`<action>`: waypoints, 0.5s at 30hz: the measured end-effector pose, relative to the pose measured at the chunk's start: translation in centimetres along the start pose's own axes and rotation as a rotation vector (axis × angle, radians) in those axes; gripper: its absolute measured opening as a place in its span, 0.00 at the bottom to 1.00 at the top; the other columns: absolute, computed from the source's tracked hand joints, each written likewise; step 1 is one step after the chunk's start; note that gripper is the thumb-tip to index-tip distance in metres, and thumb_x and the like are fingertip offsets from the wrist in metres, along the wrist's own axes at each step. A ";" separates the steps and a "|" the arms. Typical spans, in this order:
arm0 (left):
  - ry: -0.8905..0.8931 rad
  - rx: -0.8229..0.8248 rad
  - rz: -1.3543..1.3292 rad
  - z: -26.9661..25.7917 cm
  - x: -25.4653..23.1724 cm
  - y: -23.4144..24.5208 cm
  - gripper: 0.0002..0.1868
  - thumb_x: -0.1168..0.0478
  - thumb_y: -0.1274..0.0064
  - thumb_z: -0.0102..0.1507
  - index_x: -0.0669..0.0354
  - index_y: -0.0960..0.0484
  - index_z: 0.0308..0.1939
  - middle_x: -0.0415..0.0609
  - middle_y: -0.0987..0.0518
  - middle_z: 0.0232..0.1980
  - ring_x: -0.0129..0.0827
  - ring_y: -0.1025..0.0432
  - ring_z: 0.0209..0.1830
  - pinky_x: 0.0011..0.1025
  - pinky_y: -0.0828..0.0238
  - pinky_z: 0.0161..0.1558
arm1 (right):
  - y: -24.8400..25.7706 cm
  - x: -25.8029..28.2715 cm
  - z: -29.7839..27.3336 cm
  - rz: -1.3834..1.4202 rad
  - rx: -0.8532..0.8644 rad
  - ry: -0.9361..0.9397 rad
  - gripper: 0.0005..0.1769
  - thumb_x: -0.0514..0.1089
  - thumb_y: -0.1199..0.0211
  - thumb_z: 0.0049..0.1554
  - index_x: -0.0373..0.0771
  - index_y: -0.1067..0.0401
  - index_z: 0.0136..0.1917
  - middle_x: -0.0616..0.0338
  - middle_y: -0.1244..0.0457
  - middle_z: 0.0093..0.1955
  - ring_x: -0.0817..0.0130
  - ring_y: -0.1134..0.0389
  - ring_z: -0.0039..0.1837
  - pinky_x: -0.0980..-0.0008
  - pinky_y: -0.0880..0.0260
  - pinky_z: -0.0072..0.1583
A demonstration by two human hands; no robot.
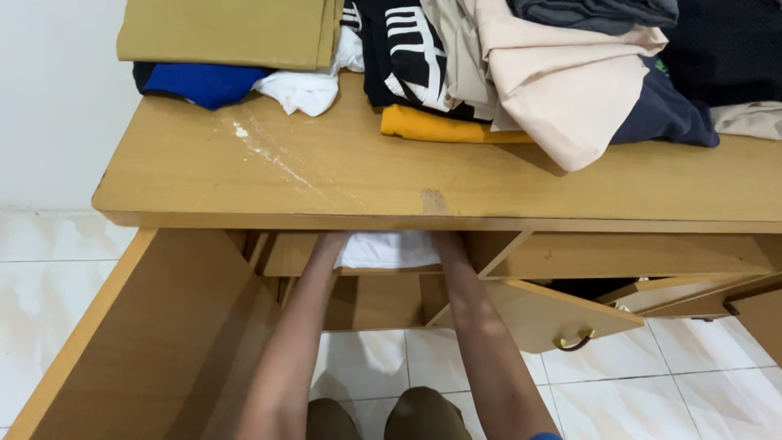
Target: The person folds various garments on a wooden table and places them into a drawer. They handle shirts, pants, and patterned fabrics, folding each item neatly before stacking or storing them.
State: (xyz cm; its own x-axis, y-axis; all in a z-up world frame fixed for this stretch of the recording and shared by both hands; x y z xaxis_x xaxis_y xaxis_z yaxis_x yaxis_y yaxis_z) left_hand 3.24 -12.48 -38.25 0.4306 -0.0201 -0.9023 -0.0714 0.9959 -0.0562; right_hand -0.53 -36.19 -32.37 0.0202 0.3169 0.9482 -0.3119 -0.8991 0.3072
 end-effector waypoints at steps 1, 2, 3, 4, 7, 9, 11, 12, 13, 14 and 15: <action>-0.047 -0.014 0.118 -0.6 -0.6 0.2 0.25 0.52 0.48 0.69 0.56 0.31 0.67 0.52 0.27 0.66 0.42 0.31 0.65 0.38 0.31 0.64 | -0.3 -0.1 0.0 -0.003 0.002 0.006 0.46 0.45 0.37 0.52 0.39 0.54 0.78 0.45 0.48 0.76 0.54 0.44 0.72 0.57 0.35 0.67; -0.094 -0.029 0.237 -1.2 -1.2 0.3 0.24 0.51 0.48 0.68 0.57 0.29 0.65 0.53 0.25 0.64 0.43 0.30 0.64 0.38 0.31 0.63 | -0.5 -0.3 -0.2 -0.008 0.007 0.007 0.45 0.45 0.38 0.52 0.39 0.54 0.78 0.45 0.48 0.76 0.54 0.44 0.72 0.56 0.35 0.67; -0.138 -0.045 0.357 -2.0 -1.6 0.5 0.24 0.51 0.47 0.68 0.58 0.27 0.64 0.54 0.23 0.63 0.44 0.29 0.63 0.39 0.30 0.62 | -0.9 -0.5 -0.4 -0.013 0.013 0.011 0.45 0.46 0.38 0.53 0.39 0.53 0.78 0.46 0.48 0.76 0.54 0.43 0.72 0.56 0.35 0.67; -0.182 -0.060 0.477 -2.6 -2.0 0.4 0.24 0.50 0.47 0.67 0.59 0.25 0.63 0.55 0.21 0.61 0.45 0.27 0.62 0.39 0.29 0.61 | -1.3 -0.7 -0.7 -0.019 0.022 0.016 0.45 0.46 0.38 0.53 0.39 0.53 0.78 0.46 0.48 0.76 0.53 0.43 0.72 0.56 0.35 0.67; 0.243 0.097 0.882 -3.2 2.0 0.2 0.20 0.55 0.51 0.70 0.59 0.24 0.63 0.56 0.23 0.63 0.47 0.28 0.62 0.45 0.31 0.61 | -2.5 -0.9 -1.7 -0.035 0.058 0.039 0.43 0.47 0.39 0.53 0.39 0.52 0.78 0.46 0.47 0.76 0.53 0.43 0.72 0.56 0.35 0.67; 0.097 0.109 1.101 -3.8 2.0 -0.3 0.22 0.54 0.51 0.68 0.59 0.24 0.63 0.58 0.23 0.63 0.50 0.29 0.62 0.47 0.31 0.59 | -3.5 -0.6 -2.1 -0.047 0.084 0.061 0.42 0.47 0.39 0.54 0.40 0.51 0.77 0.46 0.47 0.76 0.53 0.43 0.72 0.55 0.36 0.67; 0.116 0.143 1.156 -3.9 2.5 -0.4 0.22 0.54 0.53 0.67 0.59 0.23 0.62 0.58 0.24 0.64 0.51 0.29 0.62 0.47 0.30 0.58 | -4.1 -0.5 -2.7 -0.067 0.104 0.071 0.42 0.48 0.40 0.54 0.40 0.50 0.77 0.46 0.47 0.76 0.53 0.43 0.72 0.55 0.36 0.68; 0.210 0.172 1.100 -3.9 2.8 -0.6 0.22 0.53 0.55 0.67 0.59 0.23 0.61 0.57 0.24 0.64 0.51 0.29 0.62 0.45 0.30 0.58 | -4.3 -0.6 -3.1 -0.078 0.115 0.073 0.41 0.48 0.40 0.54 0.40 0.50 0.77 0.46 0.46 0.76 0.53 0.43 0.72 0.55 0.36 0.68; 0.303 0.197 1.043 -3.9 2.8 -0.9 0.22 0.53 0.57 0.68 0.58 0.23 0.61 0.56 0.24 0.65 0.51 0.29 0.62 0.44 0.29 0.58 | -4.6 -0.7 -3.4 -0.090 0.124 0.076 0.41 0.48 0.40 0.54 0.40 0.50 0.77 0.46 0.46 0.75 0.53 0.43 0.72 0.55 0.36 0.68; 0.326 0.256 1.085 -4.1 2.3 -1.3 0.22 0.52 0.59 0.69 0.58 0.23 0.61 0.56 0.23 0.64 0.50 0.28 0.62 0.45 0.29 0.59 | -4.8 -0.7 -3.8 -0.102 0.132 0.080 0.40 0.48 0.41 0.55 0.40 0.49 0.77 0.46 0.46 0.75 0.52 0.43 0.72 0.55 0.36 0.68; 0.347 0.315 1.126 -4.3 1.6 -1.6 0.22 0.51 0.60 0.70 0.58 0.22 0.62 0.56 0.22 0.64 0.49 0.28 0.63 0.45 0.30 0.60 | -5.0 -0.7 -4.0 -0.113 0.136 0.082 0.40 0.48 0.41 0.55 0.40 0.49 0.77 0.47 0.46 0.75 0.52 0.43 0.72 0.54 0.36 0.68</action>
State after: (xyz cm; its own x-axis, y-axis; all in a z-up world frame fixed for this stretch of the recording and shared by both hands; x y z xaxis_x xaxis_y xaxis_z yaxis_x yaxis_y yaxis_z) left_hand 0.21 -14.51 -41.48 0.0020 0.8939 -0.4482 -0.0076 0.4482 0.8939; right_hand -2.78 -30.67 -34.92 -0.0316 0.4366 0.8991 -0.1807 -0.8872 0.4245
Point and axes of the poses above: each hand's wrist, its own z-axis towards the middle knuckle, its own y-axis out of the back of the hand, x = y × z, the point moved 7 cm from there along z, towards the middle knuckle
